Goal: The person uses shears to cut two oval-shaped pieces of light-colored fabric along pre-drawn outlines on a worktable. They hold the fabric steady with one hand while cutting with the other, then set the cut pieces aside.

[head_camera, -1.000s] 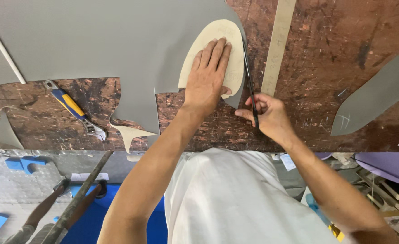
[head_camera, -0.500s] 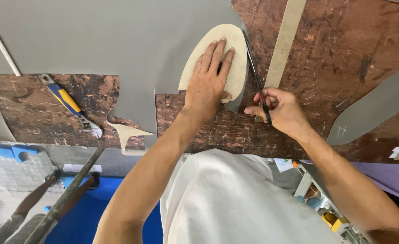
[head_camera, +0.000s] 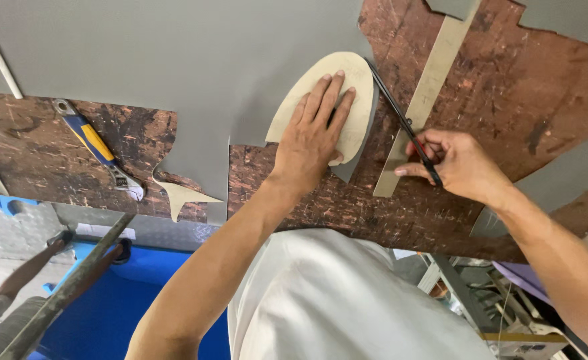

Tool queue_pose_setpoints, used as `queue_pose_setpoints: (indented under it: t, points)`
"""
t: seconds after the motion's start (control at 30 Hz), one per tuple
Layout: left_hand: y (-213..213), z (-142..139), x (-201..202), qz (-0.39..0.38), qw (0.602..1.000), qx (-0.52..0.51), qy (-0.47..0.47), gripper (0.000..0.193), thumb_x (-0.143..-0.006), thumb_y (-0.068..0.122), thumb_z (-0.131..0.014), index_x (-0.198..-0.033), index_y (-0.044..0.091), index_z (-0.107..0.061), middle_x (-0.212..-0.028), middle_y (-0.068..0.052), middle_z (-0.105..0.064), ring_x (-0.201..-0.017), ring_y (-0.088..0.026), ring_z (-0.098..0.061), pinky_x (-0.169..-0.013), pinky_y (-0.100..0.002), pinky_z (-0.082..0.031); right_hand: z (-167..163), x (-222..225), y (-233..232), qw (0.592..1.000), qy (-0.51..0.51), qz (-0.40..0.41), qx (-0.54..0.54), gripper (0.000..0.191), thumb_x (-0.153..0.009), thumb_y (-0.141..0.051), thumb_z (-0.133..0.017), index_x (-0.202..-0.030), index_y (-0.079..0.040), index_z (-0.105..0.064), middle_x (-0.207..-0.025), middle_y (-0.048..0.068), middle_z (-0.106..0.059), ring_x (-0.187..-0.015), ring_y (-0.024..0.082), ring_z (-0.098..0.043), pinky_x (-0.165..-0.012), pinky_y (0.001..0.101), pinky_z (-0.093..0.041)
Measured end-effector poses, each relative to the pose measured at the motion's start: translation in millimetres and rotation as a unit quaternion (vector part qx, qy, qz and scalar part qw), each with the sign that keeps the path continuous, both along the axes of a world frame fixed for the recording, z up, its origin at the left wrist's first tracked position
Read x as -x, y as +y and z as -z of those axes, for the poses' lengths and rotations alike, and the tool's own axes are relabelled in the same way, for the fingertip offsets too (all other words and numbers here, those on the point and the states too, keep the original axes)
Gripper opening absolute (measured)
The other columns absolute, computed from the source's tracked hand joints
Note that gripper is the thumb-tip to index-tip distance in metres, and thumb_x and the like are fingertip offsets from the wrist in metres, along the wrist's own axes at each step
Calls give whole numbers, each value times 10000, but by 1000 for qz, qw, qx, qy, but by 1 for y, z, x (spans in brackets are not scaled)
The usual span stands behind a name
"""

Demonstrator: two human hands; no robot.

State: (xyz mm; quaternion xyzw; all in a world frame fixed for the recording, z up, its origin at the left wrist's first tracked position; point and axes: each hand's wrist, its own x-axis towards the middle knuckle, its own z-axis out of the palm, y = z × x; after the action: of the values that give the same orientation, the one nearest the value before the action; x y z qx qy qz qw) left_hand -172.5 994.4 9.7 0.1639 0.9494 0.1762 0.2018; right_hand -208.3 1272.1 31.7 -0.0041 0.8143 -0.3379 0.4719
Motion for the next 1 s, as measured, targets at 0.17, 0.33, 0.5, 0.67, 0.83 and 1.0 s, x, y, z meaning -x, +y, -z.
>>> queue_pose_setpoints:
  t: [0.17,0.33,0.5,0.67,0.83,1.0]
  points:
    - [-3,-2,3,5,1000,8,0,1143,-705,441,-851,-1602,59,-253,-1667,-165,-178,-1544,-324,-187,-1254,-439,-237,-3,32,6,987,-68,-70,-126,437,-725,-392,-888,-1023,-100,-758,-552,-24,-508,-519,130,-466,-502,337,-330]
    - [-5,0,2,-3,1000,-3,-4,1136,-707,453,-836,-1606,64,-261,-1672,-161,-182,-1555,-317,-185,-1277,-436,-228,5,70,15,983,-34,-155,-93,428,-729,-374,-864,-1043,-107,-745,-554,-15,-464,-517,124,-449,-499,327,-344]
    - [-5,2,3,-4,1000,3,-9,1159,-697,477,-827,-1611,68,-243,-1677,-158,-169,-1558,-312,-161,-1280,-439,-217,5,88,18,979,-20,-194,-66,413,-714,-343,-856,-1010,-80,-737,-595,-19,-464,-557,130,-428,-496,329,-358]
    - [-5,2,4,-3,1000,-6,-24,1156,-699,475,-818,-1606,70,-228,-1671,-161,-150,-1552,-318,-144,-1284,-448,-205,-1,112,12,965,-42,-219,-135,458,-692,-341,-925,-1001,-59,-741,-621,2,-457,-580,151,-438,-507,355,-380]
    - [-7,1,4,-5,1000,-17,-16,1137,-718,453,-822,-1609,55,-238,-1673,-164,-161,-1556,-322,-157,-1281,-451,-229,3,126,13,953,-50,-261,-146,474,-712,-383,-927,-1003,-79,-710,-632,28,-436,-622,165,-418,-555,361,-382]
    - [-9,0,4,0,1000,-9,-14,1121,-718,451,-822,-1603,58,-256,-1672,-159,-173,-1547,-325,-177,-1269,-454,-240,14,137,17,931,-60,-318,-166,466,-708,-383,-915,-1056,-131,-737,-711,-16,-497,-657,112,-543,-639,283,-452]
